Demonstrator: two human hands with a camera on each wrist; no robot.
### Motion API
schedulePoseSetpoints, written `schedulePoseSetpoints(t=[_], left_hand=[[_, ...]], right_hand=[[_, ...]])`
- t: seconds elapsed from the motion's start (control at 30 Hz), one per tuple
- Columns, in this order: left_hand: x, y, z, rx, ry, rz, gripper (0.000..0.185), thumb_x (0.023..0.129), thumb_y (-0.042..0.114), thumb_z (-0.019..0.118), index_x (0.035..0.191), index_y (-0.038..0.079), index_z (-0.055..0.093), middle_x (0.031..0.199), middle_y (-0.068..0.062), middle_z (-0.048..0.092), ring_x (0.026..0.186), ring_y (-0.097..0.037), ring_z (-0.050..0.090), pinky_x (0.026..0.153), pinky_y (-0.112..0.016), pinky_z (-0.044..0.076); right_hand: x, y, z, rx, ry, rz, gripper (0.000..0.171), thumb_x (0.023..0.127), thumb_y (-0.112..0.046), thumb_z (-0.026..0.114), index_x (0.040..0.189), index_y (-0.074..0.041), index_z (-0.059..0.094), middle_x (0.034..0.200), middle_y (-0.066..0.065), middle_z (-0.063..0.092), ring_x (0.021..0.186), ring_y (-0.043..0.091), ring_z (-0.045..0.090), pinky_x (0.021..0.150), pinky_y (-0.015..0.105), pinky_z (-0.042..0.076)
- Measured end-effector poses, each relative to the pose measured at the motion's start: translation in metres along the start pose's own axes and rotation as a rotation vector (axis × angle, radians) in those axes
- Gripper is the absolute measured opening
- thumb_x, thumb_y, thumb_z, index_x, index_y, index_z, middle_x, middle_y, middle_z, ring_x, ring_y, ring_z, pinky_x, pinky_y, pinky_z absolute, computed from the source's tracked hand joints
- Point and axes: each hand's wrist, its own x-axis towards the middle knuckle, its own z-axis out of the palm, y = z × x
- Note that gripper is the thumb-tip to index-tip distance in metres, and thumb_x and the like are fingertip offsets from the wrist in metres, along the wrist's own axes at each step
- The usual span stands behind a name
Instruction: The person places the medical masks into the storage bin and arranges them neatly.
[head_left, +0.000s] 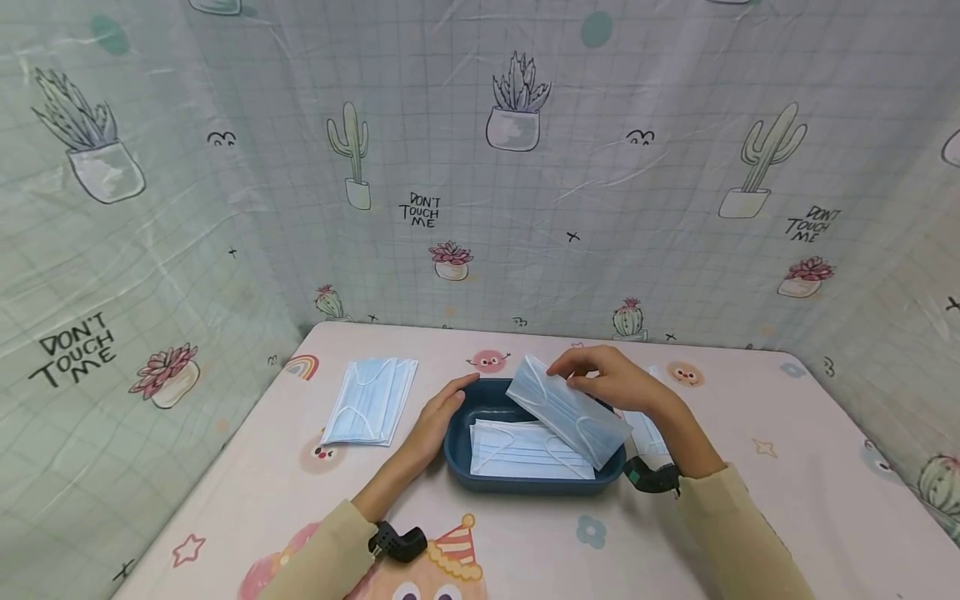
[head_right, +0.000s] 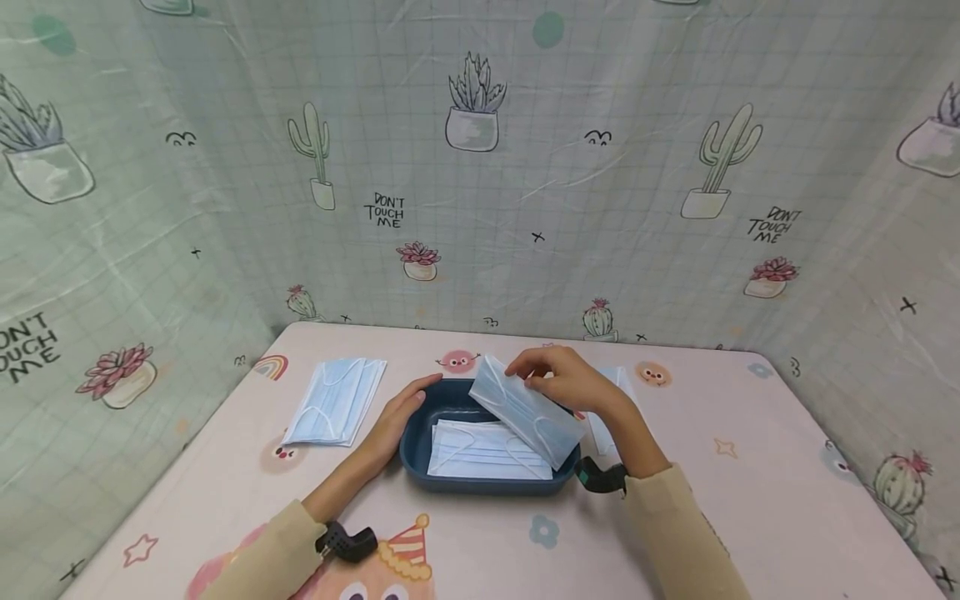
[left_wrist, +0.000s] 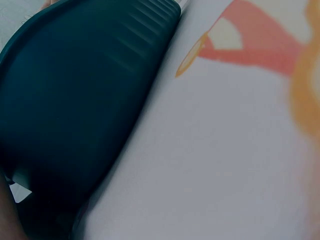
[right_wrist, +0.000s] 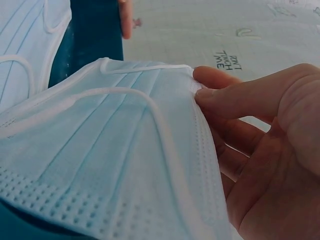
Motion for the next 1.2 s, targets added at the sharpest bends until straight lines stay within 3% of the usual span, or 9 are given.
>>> schedulePoseSetpoints(t=[0.7,1.0,1.2], left_hand=[[-0.001,-0.003,0.003,-0.003,0.007,-0.013,0.043,0.113,0.027,0.035,0.153,0.022,0.051,0.161,-0.001,0.047,0.157,-0.025,0.033,0.131,-0.053,0.018],[-0.001,0.001,0.0,-0.016,0.01,-0.008,0.043,0.112,0.026,0.035,0.153,0.021,0.05,0.161,-0.001,0.047,0.156,-0.025,0.033,0.131,-0.052,0.018],[-0.001,-0.001,0.0,-0.009,0.01,-0.012,0.043,0.113,0.027,0.035,0.153,0.023,0.05,0.162,-0.001,0.046,0.157,-0.025,0.032,0.131,-0.053,0.017]], right_hand=[[-0.003,-0.009,0.001,0.028,-0.023,-0.07,0.028,0.098,0.0,0.063,0.117,-0.015,0.077,0.121,0.005,0.075,0.11,0.022,0.065,0.094,0.031,0.056],[-0.002,-0.024,0.004,0.037,-0.031,-0.095,0.04,0.093,0.01,0.06,0.12,-0.015,0.077,0.123,0.006,0.074,0.104,0.021,0.066,0.099,0.049,0.058],[-0.001,-0.031,0.007,0.052,-0.017,-0.13,0.043,0.092,0.013,0.059,0.118,-0.015,0.077,0.12,0.005,0.075,0.098,0.02,0.064,0.092,0.04,0.06]])
